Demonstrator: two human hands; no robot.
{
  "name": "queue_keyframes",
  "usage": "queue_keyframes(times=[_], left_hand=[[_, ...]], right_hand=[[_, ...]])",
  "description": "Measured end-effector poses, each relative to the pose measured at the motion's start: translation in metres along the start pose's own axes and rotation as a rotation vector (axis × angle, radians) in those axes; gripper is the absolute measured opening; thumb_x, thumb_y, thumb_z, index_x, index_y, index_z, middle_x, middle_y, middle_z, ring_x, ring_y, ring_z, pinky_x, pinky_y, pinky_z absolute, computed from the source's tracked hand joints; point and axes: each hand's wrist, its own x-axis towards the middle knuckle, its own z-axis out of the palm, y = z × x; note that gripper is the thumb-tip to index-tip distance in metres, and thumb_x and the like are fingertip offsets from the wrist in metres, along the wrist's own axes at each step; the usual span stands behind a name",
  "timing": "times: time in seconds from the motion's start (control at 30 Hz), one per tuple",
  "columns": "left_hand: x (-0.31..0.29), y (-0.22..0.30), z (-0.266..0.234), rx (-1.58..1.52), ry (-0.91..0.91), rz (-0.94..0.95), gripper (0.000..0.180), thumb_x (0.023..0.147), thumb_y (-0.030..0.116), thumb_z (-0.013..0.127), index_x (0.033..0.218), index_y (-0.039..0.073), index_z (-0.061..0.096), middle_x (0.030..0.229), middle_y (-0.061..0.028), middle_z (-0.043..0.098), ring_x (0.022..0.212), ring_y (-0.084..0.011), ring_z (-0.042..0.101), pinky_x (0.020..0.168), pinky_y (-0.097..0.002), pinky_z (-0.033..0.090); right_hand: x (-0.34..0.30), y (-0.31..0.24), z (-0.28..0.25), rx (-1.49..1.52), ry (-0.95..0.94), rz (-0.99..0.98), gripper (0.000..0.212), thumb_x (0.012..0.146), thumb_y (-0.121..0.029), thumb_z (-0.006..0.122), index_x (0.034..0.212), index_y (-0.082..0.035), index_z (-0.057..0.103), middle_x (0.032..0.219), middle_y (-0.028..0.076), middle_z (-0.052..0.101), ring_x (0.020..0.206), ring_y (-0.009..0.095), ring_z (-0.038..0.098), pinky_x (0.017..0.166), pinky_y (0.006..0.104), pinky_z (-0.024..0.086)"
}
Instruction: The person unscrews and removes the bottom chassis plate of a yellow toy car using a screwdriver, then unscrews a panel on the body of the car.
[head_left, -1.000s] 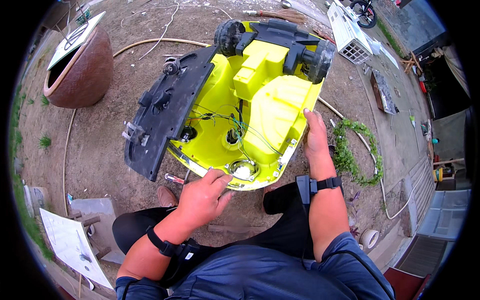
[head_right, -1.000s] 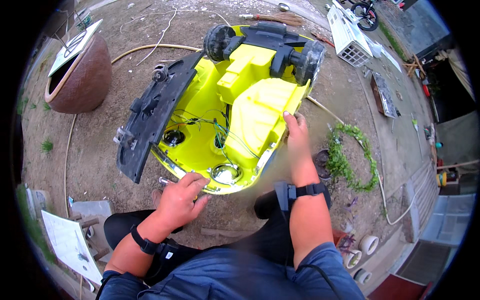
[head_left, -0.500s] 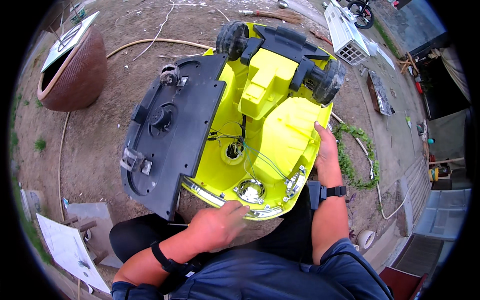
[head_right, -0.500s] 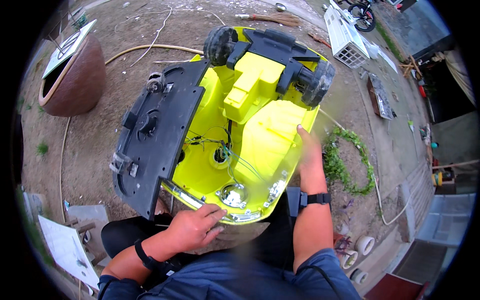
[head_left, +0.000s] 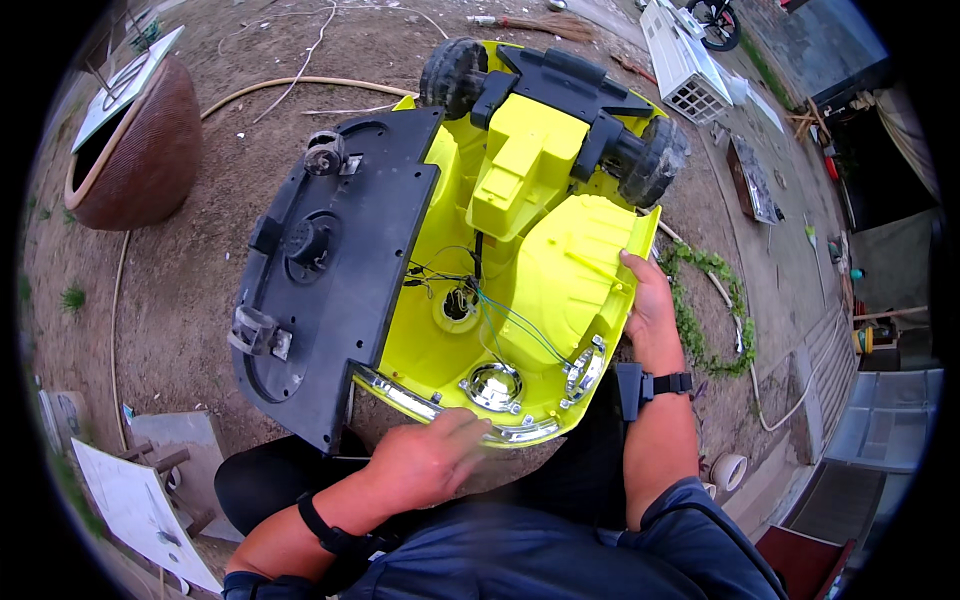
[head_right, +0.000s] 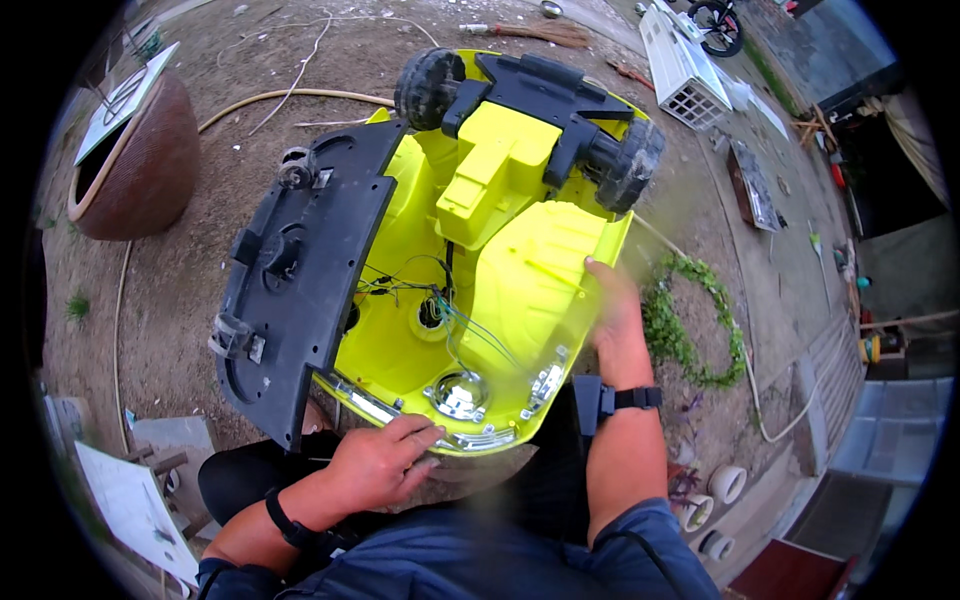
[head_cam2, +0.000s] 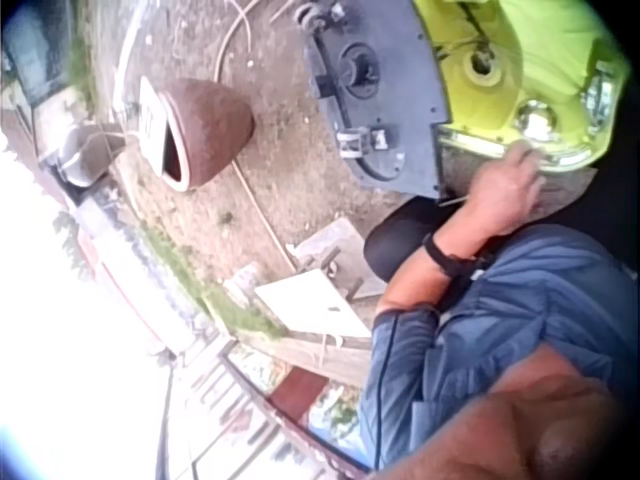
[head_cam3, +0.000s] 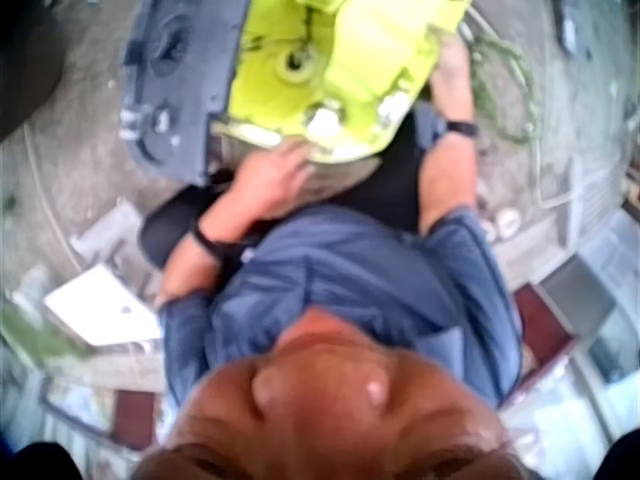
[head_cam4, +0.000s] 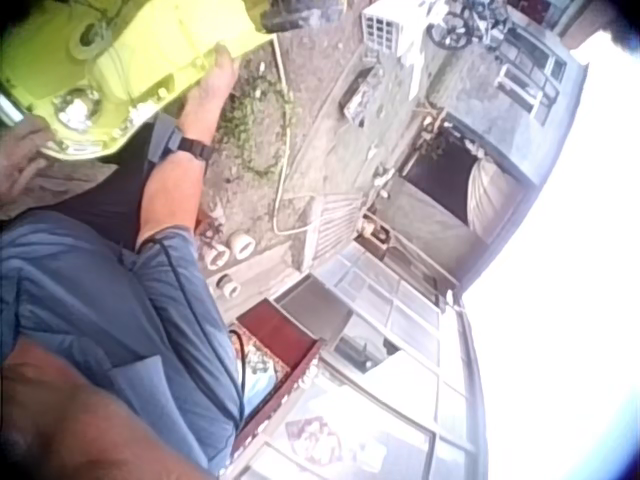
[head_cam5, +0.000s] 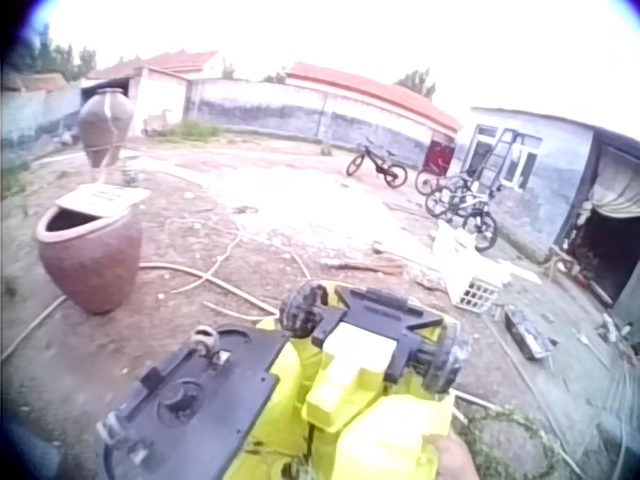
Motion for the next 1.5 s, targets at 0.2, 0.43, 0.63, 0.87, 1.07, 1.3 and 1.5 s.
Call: queue_keyframes(times=[0.2, 0.43, 0.63, 0.87, 1.07, 1.3, 1.5], left_hand=[[0.000, 0.010, 0.014, 0.017, 0.046, -0.074, 0.044, 0.079, 0.016, 0.083, 0.120, 0.010, 0.069, 0.113, -0.0081, 0.067, 0.083, -0.0292, 0.072, 0.066, -0.0377, 0.059], [0.002, 0.029, 0.024, 0.041, 0.128, -0.160, 0.044, 0.075, 0.013, 0.085, 0.117, 0.009, 0.069, 0.109, -0.0092, 0.067, 0.084, -0.0315, 0.072, 0.069, -0.0389, 0.060], [0.001, 0.037, 0.020, 0.025, 0.187, -0.136, 0.042, 0.076, 0.013, 0.083, 0.115, 0.008, 0.070, 0.107, -0.0093, 0.067, 0.082, -0.0318, 0.071, 0.068, -0.0396, 0.059], [-0.002, 0.039, 0.018, 0.069, 0.312, -0.116, 0.040, 0.074, 0.008, 0.082, 0.113, 0.007, 0.069, 0.107, -0.0099, 0.067, 0.082, -0.0319, 0.071, 0.068, -0.0399, 0.058], [0.008, 0.022, -0.008, 0.124, 0.539, -0.126, 0.036, 0.078, 0.001, 0.079, 0.111, 0.004, 0.066, 0.107, -0.0158, 0.065, 0.092, -0.0360, 0.068, 0.075, -0.0397, 0.056], [0.015, 0.010, -0.018, 0.103, 0.627, -0.219, 0.019, 0.093, 0.007, 0.070, 0.110, 0.001, 0.064, 0.108, -0.0129, 0.061, 0.094, -0.0252, 0.062, 0.076, -0.0337, 0.052], [0.024, -0.007, -0.022, -0.162, 0.754, -0.407, 0.021, 0.109, 0.022, 0.056, 0.120, 0.004, 0.059, 0.076, 0.0001, 0.056, 0.063, -0.0064, 0.052, 0.056, -0.0233, 0.043]], right_hand=[[0.004, 0.003, -0.017, -0.003, -0.050, -0.033, 0.049, 0.101, -0.009, 0.051, 0.148, 0.003, 0.045, 0.140, 0.024, 0.061, 0.123, 0.038, 0.064, 0.106, 0.0501, 0.054], [-0.004, 0.000, -0.019, -0.025, -0.127, -0.076, 0.048, 0.106, -0.026, 0.057, 0.145, 0.002, 0.050, 0.137, 0.020, 0.063, 0.122, 0.033, 0.066, 0.105, 0.0462, 0.055], [-0.012, -0.004, -0.014, -0.008, -0.120, -0.067, 0.050, 0.106, -0.030, 0.057, 0.143, 0.003, 0.052, 0.137, 0.020, 0.064, 0.123, 0.031, 0.066, 0.105, 0.0439, 0.054], [-0.042, -0.017, 0.003, 0.024, -0.169, -0.052, 0.059, 0.109, -0.047, 0.047, 0.143, 0.000, 0.053, 0.133, 0.013, 0.067, 0.114, 0.023, 0.068, 0.101, 0.0364, 0.053], [-0.032, -0.015, -0.019, -0.202, 0.015, 0.061, 0.066, 0.108, -0.059, 0.039, 0.144, -0.005, 0.050, 0.109, 0.013, 0.069, 0.085, 0.020, 0.069, 0.075, 0.0345, 0.055], [-0.026, -0.009, -0.065, -0.630, 0.136, -0.017, 0.055, 0.097, -0.045, 0.066, 0.130, -0.001, 0.062, 0.111, 0.017, 0.072, 0.088, 0.026, 0.072, 0.076, 0.0360, 0.055], [-0.007, 0.057, -0.087, -0.912, 0.088, -0.035, 0.068, 0.090, -0.047, 0.072, 0.134, 0.003, 0.060, 0.123, 0.028, 0.068, 0.118, 0.043, 0.065, 0.102, 0.0442, 0.050]])
